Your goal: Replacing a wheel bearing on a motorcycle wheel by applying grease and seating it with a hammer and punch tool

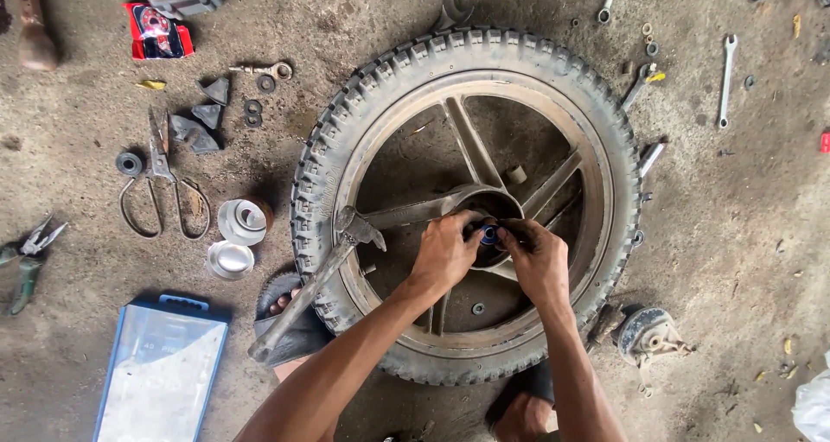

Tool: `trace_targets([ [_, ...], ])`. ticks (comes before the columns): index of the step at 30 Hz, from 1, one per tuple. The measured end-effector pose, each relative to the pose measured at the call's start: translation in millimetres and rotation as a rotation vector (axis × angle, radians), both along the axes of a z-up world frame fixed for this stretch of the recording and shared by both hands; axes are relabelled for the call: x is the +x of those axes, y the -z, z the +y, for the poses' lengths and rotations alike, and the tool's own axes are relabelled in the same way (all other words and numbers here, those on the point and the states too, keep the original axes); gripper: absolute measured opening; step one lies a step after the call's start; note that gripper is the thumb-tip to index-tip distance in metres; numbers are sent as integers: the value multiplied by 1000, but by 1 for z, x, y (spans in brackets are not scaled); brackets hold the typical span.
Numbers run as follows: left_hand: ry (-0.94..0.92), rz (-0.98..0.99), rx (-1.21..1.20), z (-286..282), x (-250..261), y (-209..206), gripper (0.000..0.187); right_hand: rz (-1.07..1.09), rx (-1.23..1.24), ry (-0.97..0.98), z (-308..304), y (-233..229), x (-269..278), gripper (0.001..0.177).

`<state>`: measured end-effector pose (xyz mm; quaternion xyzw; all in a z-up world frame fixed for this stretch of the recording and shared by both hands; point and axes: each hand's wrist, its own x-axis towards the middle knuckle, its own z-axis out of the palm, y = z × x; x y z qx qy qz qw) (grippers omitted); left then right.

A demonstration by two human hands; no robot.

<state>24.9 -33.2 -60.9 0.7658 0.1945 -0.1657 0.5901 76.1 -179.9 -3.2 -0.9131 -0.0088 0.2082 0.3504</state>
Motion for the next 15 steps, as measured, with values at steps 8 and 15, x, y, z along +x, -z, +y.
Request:
trace_targets([
  [8, -46, -6, -38, -1, -2, 5, 24, -89, -15, -49, 8, -6, 0, 10],
  [15, -28, -22, -40, 3, -2, -7, 26, -95, -10, -44, 14, -10, -1, 11],
])
